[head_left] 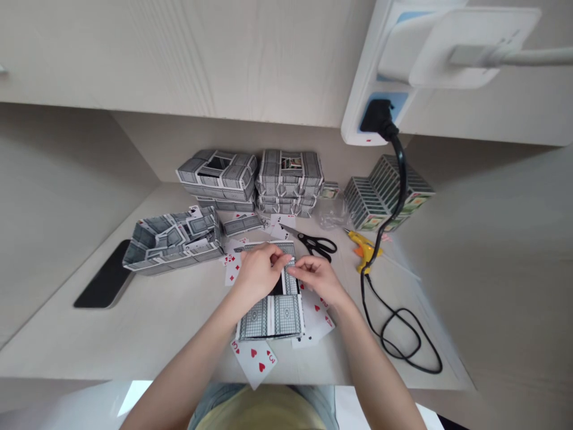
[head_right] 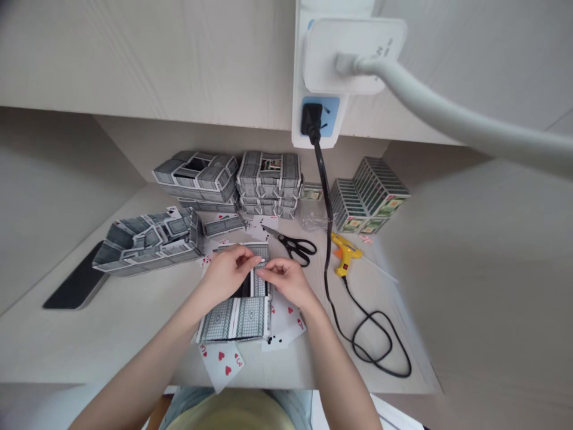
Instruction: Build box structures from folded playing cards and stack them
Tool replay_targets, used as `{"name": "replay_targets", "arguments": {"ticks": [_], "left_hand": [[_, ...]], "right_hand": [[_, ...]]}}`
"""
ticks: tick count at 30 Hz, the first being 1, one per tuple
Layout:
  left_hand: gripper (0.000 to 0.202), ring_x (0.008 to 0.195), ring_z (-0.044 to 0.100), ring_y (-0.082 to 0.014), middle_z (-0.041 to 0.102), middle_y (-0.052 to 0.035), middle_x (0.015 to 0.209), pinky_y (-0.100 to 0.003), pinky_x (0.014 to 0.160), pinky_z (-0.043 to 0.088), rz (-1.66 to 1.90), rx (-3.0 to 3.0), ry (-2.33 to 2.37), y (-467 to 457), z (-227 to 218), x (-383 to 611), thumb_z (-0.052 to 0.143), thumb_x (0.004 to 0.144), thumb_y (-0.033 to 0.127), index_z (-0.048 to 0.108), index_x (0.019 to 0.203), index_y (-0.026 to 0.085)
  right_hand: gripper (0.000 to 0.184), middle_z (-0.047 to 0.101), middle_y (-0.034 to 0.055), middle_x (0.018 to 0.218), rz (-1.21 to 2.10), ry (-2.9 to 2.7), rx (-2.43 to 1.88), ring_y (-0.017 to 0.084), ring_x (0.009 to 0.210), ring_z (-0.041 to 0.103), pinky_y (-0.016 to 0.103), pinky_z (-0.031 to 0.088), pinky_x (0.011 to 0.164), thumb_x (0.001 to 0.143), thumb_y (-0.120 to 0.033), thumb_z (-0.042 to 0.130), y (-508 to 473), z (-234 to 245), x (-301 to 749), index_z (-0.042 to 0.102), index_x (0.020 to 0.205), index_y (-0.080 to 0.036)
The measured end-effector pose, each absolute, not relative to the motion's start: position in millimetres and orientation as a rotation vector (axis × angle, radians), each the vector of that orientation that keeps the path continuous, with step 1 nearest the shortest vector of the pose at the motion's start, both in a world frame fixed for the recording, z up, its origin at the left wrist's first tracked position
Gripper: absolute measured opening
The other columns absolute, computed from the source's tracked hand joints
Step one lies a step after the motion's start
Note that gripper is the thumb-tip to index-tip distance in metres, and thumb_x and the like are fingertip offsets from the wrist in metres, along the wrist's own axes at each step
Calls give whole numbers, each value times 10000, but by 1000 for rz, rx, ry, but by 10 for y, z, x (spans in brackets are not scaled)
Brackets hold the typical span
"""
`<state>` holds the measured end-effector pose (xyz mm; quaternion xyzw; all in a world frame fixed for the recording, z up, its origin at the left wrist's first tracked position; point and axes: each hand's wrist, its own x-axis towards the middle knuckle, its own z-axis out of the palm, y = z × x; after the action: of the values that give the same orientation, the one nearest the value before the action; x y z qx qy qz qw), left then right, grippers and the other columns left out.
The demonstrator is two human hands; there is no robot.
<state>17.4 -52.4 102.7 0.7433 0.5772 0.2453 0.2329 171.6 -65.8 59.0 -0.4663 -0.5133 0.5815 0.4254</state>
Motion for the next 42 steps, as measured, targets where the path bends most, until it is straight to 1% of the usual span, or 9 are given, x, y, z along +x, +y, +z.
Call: {"name": "replay_targets", "arguments": {"ticks": [3, 5, 8, 11, 15, 20, 26, 32, 42], "left_hand": [[166, 806, 544, -192, 600, -28, 792, -332, 756, 415, 759, 2171, 1558, -534, 995, 128, 533, 799, 346, 596, 788, 192], [183, 932, 520, -221, 594, -54, 927, -385, 846, 409, 827, 2260, 1531, -540, 991, 74, 548, 793, 336, 601, 902, 199], [335, 1184, 392, -264, 501, -76, 1230, -465, 981, 333, 794, 2414, 1384, -535, 995, -30, 546, 797, 304, 542, 1123, 228], [454, 1302, 267, -258, 392, -54, 1376, -500, 1048, 255, 627, 2489, 1204, -504, 981, -123, 513, 820, 262, 434, 1267, 262], [485, 1299, 290, -240, 404, -52, 1376, -508, 1064, 234, 554, 2485, 1130, -462, 952, -173, 488, 833, 222, 392, 1305, 278], [515, 1301, 279, -254, 397, -24, 1381, -523, 1063, 223, 547, 2532, 1130, -478, 980, -146, 519, 790, 128, 450, 1264, 316], [356, 1292, 280, -228, 476, -7, 1302, -466, 1062, 268, 628, 2700, 932, -485, 1051, -146, 508, 821, 170, 571, 1142, 312], [463, 1261, 337, -236, 496, -30, 1272, -475, 1036, 318, 614, 2674, 964, -461, 989, -180, 582, 772, 169, 505, 1204, 316], [524, 1238, 373, -245, 480, -55, 1282, -487, 1029, 312, 596, 2631, 1019, -471, 986, -150, 613, 754, 223, 450, 1247, 294]], "right_hand": [[293, 395, -87, 408, 1518, -1268, -1165, 44, 343, 291, 213, 187, 370, 646, -425, 698, -664, 620, 1746, 566, 622, -165], [289, 420, -84, 403, 1534, -1279, -1165, 43, 325, 321, 207, 211, 361, 644, -417, 702, -667, 632, 1762, 565, 620, -163], [284, 488, -68, 438, 1540, -1289, -1177, 53, 330, 391, 200, 269, 362, 626, -409, 714, -670, 631, 1764, 575, 637, -162], [296, 512, -63, 465, 1528, -1251, -1195, 62, 339, 426, 198, 301, 356, 605, -415, 724, -678, 620, 1739, 569, 649, -168], [314, 492, -76, 466, 1496, -1204, -1215, 61, 332, 416, 196, 307, 333, 590, -413, 735, -700, 621, 1699, 532, 649, -181], [342, 464, -86, 458, 1486, -1162, -1219, 53, 331, 380, 194, 298, 318, 571, -408, 748, -724, 631, 1672, 496, 647, -190], [356, 434, -99, 489, 1501, -1144, -1199, 45, 350, 357, 189, 284, 328, 571, -372, 748, -726, 635, 1665, 454, 675, -199], [452, 320, -132, 496, 1527, -1097, -1174, 42, 371, 285, 182, 273, 343, 556, -333, 759, -705, 599, 1661, 344, 698, -226], [446, 351, -118, 521, 1609, -1111, -1184, 56, 417, 296, 191, 229, 394, 552, -357, 754, -689, 563, 1696, 371, 739, -222]]}}
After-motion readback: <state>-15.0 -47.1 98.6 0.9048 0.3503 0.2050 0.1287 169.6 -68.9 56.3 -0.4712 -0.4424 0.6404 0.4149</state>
